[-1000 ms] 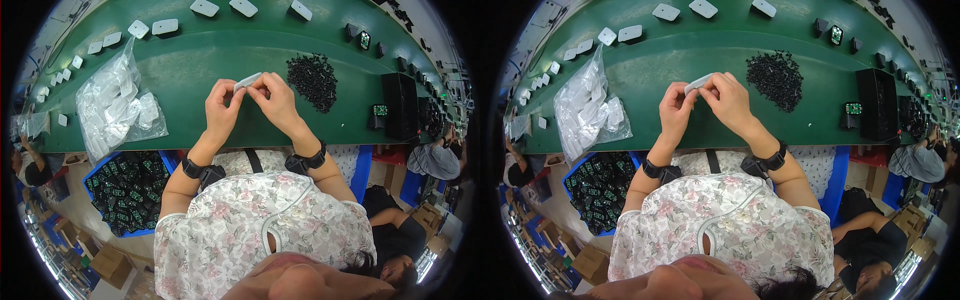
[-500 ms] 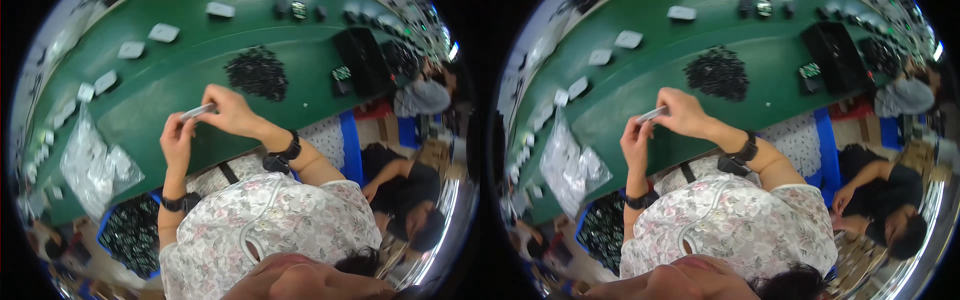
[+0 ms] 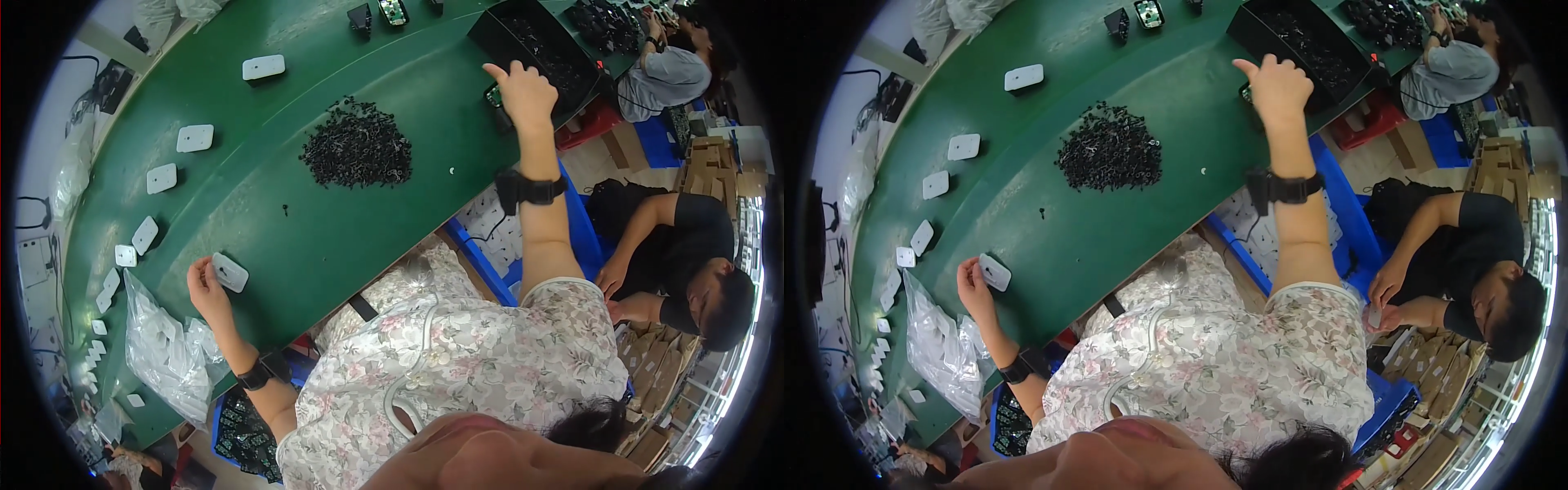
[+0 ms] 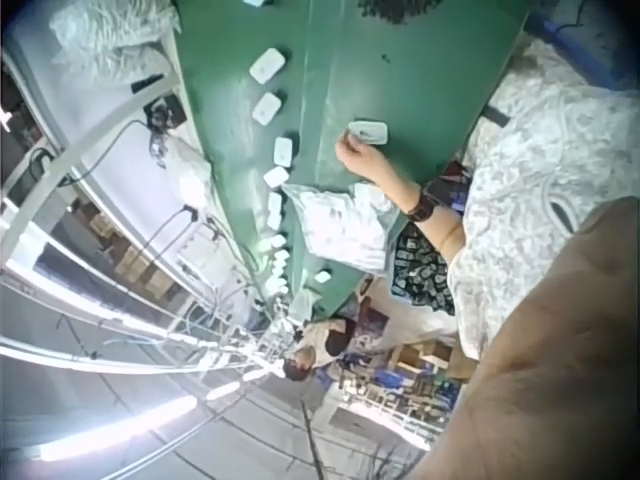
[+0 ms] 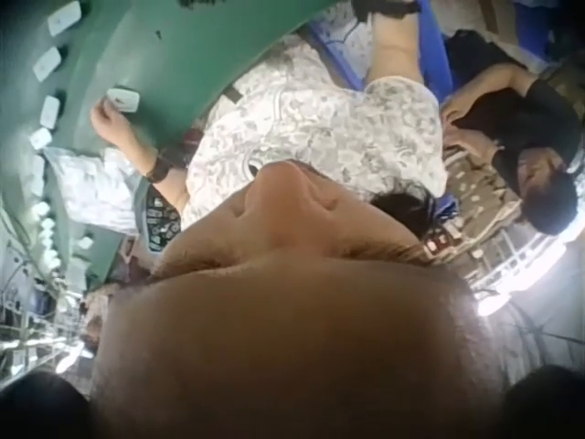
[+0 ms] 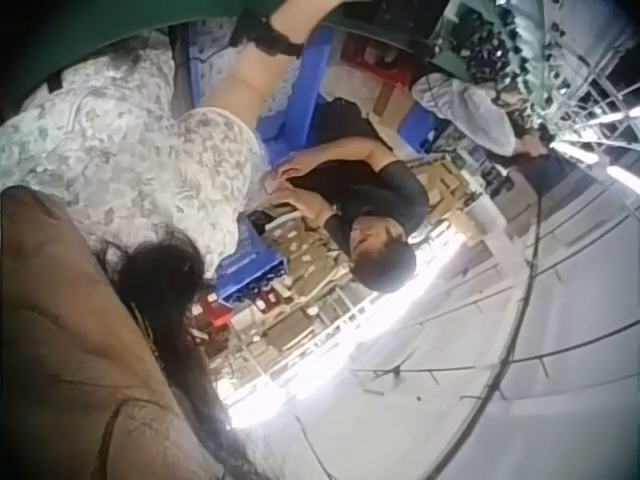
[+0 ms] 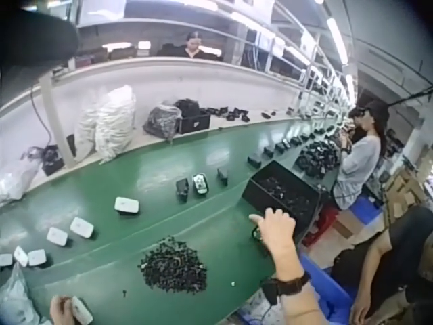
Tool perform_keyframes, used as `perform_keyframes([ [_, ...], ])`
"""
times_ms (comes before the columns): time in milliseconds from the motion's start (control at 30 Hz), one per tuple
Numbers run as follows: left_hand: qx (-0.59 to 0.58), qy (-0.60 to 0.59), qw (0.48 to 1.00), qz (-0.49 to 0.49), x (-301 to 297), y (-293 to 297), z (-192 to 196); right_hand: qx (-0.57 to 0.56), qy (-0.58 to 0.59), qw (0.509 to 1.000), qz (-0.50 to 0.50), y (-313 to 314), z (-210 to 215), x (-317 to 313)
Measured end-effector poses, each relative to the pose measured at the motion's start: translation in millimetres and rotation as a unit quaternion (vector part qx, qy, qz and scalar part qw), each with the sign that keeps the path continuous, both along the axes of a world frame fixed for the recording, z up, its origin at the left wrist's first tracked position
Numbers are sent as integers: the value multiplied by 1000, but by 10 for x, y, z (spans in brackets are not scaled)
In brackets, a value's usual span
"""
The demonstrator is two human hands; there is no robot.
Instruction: The person picks up a white cover, inserts a small black component into it, and presses a black housing onto the assembly. The completed unit is placed on the green workbench before the person reaches for another cover.
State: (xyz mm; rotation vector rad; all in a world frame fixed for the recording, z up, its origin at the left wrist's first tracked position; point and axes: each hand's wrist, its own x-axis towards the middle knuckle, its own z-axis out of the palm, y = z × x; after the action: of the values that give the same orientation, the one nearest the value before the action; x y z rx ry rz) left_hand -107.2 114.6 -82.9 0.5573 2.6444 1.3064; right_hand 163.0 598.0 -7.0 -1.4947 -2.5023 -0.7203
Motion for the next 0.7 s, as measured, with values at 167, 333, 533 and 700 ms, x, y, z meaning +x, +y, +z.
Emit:
perform_keyframes([
  [167, -107, 134, 985, 0, 114, 155, 127, -203, -38, 975, -80, 209, -16, -84],
  [333, -282, 216, 934, 37, 534, 205, 122, -312, 264, 909, 85, -162, 3, -382],
  [533, -136, 252, 958, -13, 543, 185, 70, -587, 326, 577, 465, -1710, 11, -987],
  [700, -38, 212, 975, -58, 554, 84, 67, -572, 125, 548, 598, -2247, -325, -880],
])
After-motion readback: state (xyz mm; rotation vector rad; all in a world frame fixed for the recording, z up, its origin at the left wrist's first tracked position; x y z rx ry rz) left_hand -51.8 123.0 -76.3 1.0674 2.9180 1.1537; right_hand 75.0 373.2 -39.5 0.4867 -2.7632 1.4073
